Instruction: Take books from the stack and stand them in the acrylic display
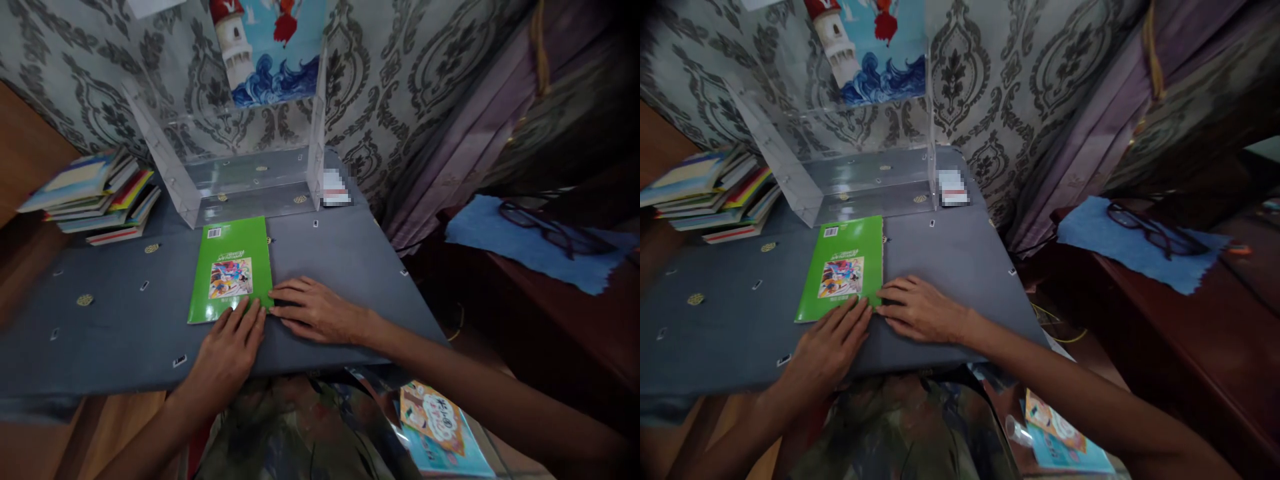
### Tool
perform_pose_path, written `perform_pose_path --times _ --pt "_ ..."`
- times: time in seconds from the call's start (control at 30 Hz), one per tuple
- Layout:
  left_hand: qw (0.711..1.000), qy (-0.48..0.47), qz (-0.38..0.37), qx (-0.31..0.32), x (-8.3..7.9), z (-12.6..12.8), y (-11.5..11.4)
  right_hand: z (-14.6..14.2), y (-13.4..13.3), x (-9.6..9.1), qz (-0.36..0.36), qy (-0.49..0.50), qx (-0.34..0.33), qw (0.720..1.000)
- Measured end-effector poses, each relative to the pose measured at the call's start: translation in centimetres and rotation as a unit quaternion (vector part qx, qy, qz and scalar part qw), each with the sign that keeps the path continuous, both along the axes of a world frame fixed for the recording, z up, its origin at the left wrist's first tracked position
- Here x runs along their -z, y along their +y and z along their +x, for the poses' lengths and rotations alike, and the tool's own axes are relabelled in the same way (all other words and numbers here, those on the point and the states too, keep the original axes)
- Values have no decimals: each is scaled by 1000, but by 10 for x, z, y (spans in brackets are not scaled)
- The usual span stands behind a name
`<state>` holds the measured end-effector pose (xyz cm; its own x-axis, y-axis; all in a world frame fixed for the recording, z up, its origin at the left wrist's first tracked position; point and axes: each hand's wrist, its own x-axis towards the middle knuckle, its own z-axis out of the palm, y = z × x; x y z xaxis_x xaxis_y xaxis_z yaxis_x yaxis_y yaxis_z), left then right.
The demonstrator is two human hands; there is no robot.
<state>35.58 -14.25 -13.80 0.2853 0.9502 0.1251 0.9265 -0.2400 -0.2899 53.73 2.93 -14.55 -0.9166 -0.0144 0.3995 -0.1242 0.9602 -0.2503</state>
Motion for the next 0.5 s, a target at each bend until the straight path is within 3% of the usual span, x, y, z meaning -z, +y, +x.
perform_pose_path --times 0.13,0.23,0.4,0.5 --pt "999 -50 4 14 -4 -7 5 -1 0 0 -10 10 2 1000" --pt "992 -120 26 8 -8 -28 14 -4 0 -1 -33 39 -1 999" --pt "964 -200 83 -157 1 -81 28 -17 -2 -3 -74 43 16 996" --pt "947 -228 90 -207 16 -103 32 -32 -1 -1 -87 2 54 995"
